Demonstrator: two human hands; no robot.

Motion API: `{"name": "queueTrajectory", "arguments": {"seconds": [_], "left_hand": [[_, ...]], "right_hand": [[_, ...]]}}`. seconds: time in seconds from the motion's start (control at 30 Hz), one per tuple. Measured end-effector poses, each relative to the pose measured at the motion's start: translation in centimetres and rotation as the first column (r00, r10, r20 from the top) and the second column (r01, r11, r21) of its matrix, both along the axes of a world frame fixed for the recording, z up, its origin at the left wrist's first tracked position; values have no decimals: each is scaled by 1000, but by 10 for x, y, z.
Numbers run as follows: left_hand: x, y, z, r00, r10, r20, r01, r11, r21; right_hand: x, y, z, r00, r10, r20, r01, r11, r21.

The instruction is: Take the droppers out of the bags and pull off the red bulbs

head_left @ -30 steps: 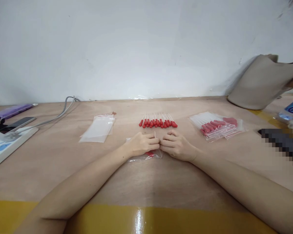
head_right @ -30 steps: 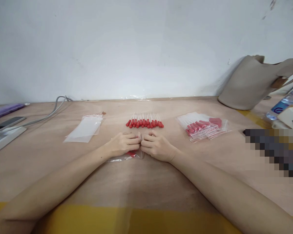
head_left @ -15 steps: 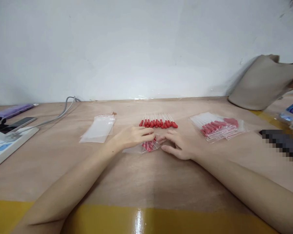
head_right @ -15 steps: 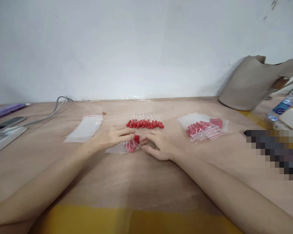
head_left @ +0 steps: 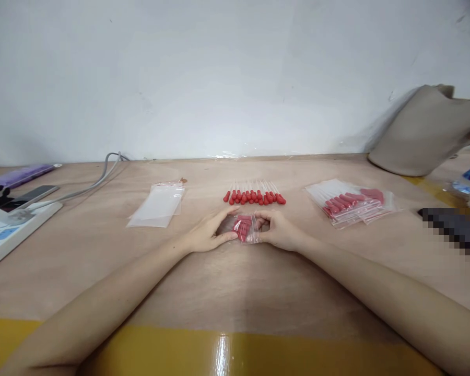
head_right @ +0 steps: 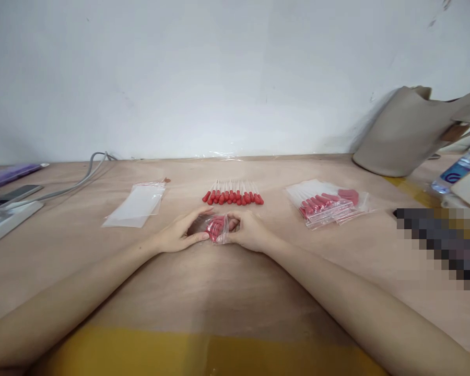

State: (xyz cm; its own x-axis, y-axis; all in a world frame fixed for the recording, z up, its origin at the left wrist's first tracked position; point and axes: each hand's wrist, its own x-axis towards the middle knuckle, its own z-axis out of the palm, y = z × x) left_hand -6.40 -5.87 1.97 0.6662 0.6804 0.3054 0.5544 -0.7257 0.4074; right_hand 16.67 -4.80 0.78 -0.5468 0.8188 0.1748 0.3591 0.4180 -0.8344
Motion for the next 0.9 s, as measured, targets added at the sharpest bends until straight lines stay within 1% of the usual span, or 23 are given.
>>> {"name": "queueTrajectory", "arguments": {"seconds": [0.1, 0.27, 0.43, 0.53, 0.63, 0.73, 0.8, 0.9], "left_hand": [[6, 1, -1, 999, 27, 45, -28, 1000, 15], [12, 3, -3, 996, 45, 71, -47, 999, 25], [14, 3, -2, 992, 49, 119, -52, 998, 24], [15, 2, 0, 992, 53, 110, -52, 999, -17], [14, 2, 0, 993, 42, 107, -35, 997, -63], [13, 3, -1, 993, 51, 103, -43, 995, -85], [14, 3, -1, 994, 63, 93, -55, 995, -81], [14, 3, -1, 994, 75, 77, -71, 996, -53]], "right_hand": [[1, 0, -2, 999, -28, 41, 26, 998, 50], [0, -5, -3, 995, -100, 8, 98, 986, 137], [-7, -6, 0, 1000, 10, -22, -5, 974, 228], [-9, -5, 0, 999, 14, -31, -5, 963, 271], [-8, -7, 1, 998, -40, -47, 51, 959, 279], [-5, -9, 3, 993, -103, -58, 115, 959, 259], [-3, -9, 5, 995, -85, -58, 97, 965, 242], [-2, -7, 6, 998, -6, -55, 19, 972, 233]]}}
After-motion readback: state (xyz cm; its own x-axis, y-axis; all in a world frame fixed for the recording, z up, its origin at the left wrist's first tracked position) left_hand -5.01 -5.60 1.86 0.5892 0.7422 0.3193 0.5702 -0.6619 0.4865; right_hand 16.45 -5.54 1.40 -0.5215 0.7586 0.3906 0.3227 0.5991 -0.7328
